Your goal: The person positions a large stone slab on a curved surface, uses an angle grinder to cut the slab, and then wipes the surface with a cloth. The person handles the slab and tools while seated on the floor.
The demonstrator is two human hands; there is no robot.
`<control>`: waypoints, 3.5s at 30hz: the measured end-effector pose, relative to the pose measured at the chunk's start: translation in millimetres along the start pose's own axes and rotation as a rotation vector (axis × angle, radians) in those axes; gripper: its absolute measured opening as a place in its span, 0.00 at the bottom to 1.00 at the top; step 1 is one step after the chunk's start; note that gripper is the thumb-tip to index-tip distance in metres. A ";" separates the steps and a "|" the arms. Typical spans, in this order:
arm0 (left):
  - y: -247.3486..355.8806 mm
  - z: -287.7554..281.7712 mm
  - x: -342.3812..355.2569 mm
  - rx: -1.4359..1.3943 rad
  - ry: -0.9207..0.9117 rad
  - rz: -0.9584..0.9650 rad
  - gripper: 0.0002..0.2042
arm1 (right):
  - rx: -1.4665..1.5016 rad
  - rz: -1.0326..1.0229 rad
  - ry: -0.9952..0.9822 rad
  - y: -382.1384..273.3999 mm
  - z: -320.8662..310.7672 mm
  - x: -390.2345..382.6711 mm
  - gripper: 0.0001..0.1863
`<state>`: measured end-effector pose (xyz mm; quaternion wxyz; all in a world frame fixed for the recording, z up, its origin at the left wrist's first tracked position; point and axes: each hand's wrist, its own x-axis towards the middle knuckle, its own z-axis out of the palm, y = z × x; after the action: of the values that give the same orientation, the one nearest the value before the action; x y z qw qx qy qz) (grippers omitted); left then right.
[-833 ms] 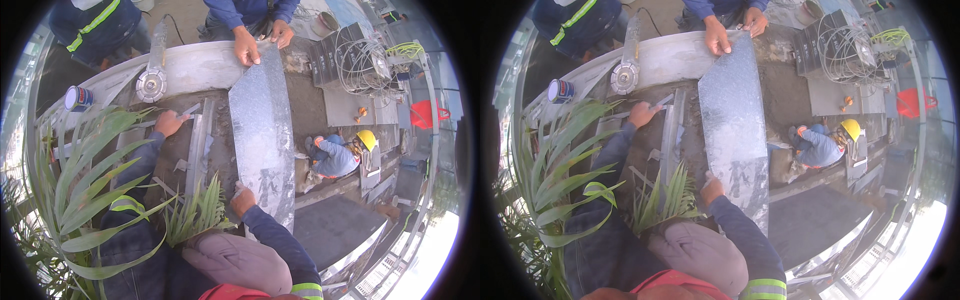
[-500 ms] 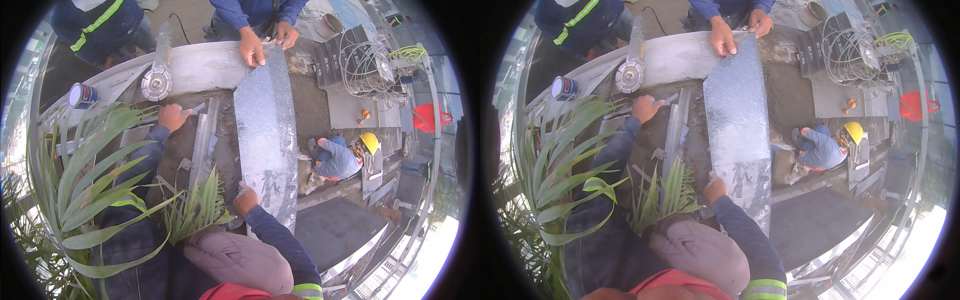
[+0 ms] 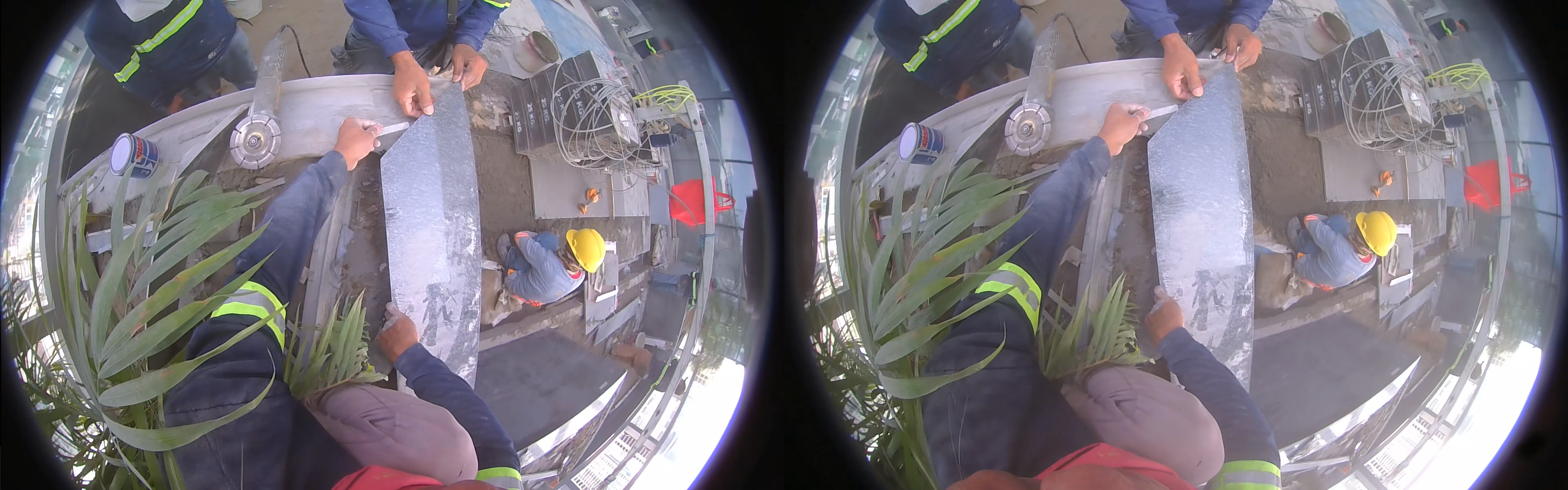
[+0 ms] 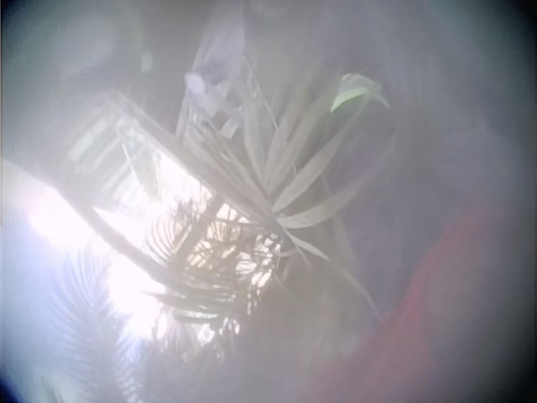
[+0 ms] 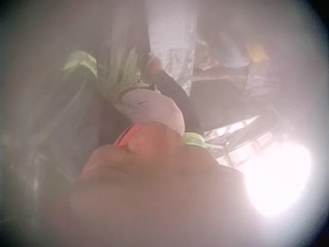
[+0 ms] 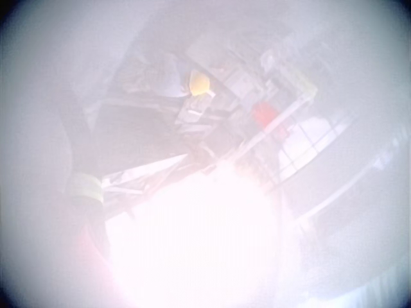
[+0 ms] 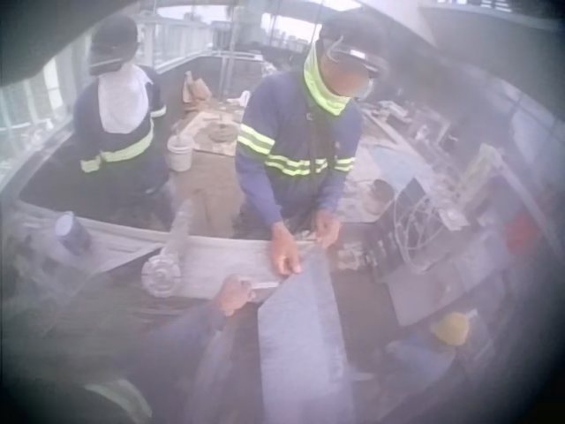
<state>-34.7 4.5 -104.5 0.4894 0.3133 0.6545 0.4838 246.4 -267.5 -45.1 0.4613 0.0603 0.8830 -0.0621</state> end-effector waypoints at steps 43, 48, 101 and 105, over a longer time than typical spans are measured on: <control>11.3 44.4 -3.3 0.294 -0.195 0.143 0.22 | 0.054 0.008 0.024 2.9 -7.2 -7.5 0.15; 9.0 59.7 -15.6 0.415 0.011 0.233 0.30 | 0.446 0.080 0.482 14.4 -18.0 -38.6 0.13; 4.4 29.4 41.7 -0.133 -0.217 -0.492 0.13 | 1.023 0.483 1.138 -24.9 26.9 -79.1 0.26; 6.7 36.9 40.8 -0.156 -0.219 -0.493 0.11 | 0.432 -0.062 0.295 -11.8 -30.1 -21.9 0.17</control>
<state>-13.5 54.8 -113.9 0.6827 0.1564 0.6150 0.3622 232.5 -275.2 -9.4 0.3016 0.1390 0.9084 -0.2540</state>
